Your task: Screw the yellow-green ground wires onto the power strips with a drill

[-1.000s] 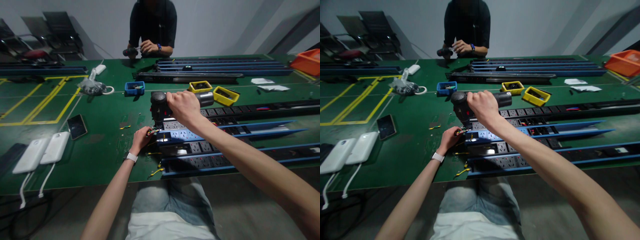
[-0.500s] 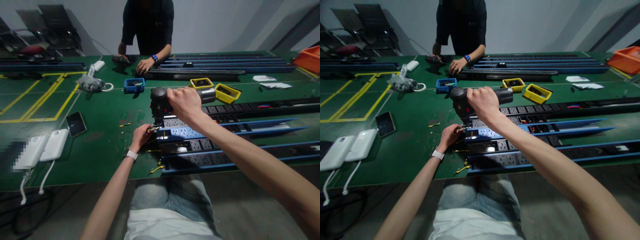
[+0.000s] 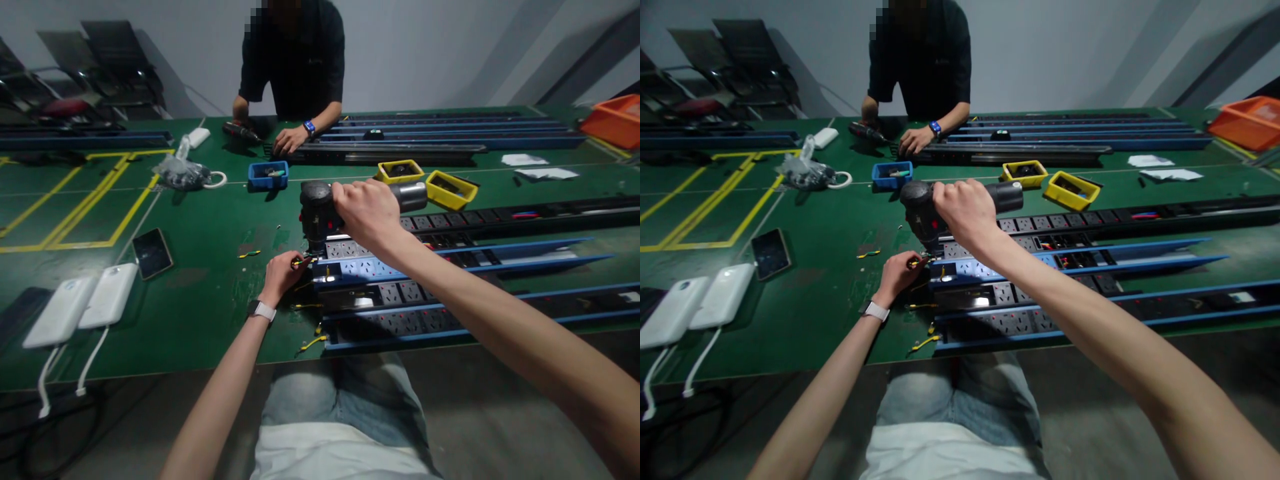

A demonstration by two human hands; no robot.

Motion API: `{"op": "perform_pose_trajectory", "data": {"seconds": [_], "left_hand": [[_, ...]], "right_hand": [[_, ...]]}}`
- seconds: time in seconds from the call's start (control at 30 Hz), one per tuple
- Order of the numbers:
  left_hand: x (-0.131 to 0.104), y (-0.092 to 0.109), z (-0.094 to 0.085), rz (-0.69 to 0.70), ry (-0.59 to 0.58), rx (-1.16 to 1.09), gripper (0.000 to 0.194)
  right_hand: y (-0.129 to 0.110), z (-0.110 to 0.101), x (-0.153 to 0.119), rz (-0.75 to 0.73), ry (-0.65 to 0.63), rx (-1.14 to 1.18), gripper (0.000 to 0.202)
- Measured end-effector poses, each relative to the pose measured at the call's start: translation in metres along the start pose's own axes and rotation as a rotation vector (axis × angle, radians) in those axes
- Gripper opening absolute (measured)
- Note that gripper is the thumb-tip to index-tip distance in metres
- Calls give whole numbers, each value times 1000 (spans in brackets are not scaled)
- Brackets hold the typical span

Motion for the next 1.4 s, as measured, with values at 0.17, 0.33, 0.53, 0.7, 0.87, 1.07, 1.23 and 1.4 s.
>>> {"op": "perform_pose_trajectory", "data": {"seconds": [0.17, 0.33, 0.53, 0.7, 0.87, 1.07, 1.23, 1.4], "left_hand": [[4, -2, 2, -165, 28, 73, 50], [7, -4, 5, -198, -8, 74, 51], [7, 2, 4, -131, 11, 99, 53], [7, 1, 6, -135, -1, 105, 54], [6, 1, 6, -128, 15, 101, 57], [5, 1, 6, -137, 6, 102, 52], [6, 0, 7, -146, 7, 98, 47], [6, -3, 9, -124, -46, 96, 30]], "right_hand": [[-3, -3, -1, -21, 8, 11, 27], [-2, -2, -2, -28, 27, 16, 25], [4, 2, -4, 9, -6, 21, 25], [4, 1, -5, 6, -10, 25, 26], [1, 0, -3, -21, 27, 16, 26], [0, 0, -2, -20, 27, 9, 26], [0, 0, -3, -15, 35, 12, 25], [0, -1, -2, -22, 45, 17, 25]]}}
Point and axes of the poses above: each hand's wrist, its own x-axis towards the middle knuckle, its own z-axis out of the palm, y = z × x, the point moved 7 cm from there along x, towards the middle knuckle, and after that the axes turned 5 degrees about -x, right-handed, at the moved point
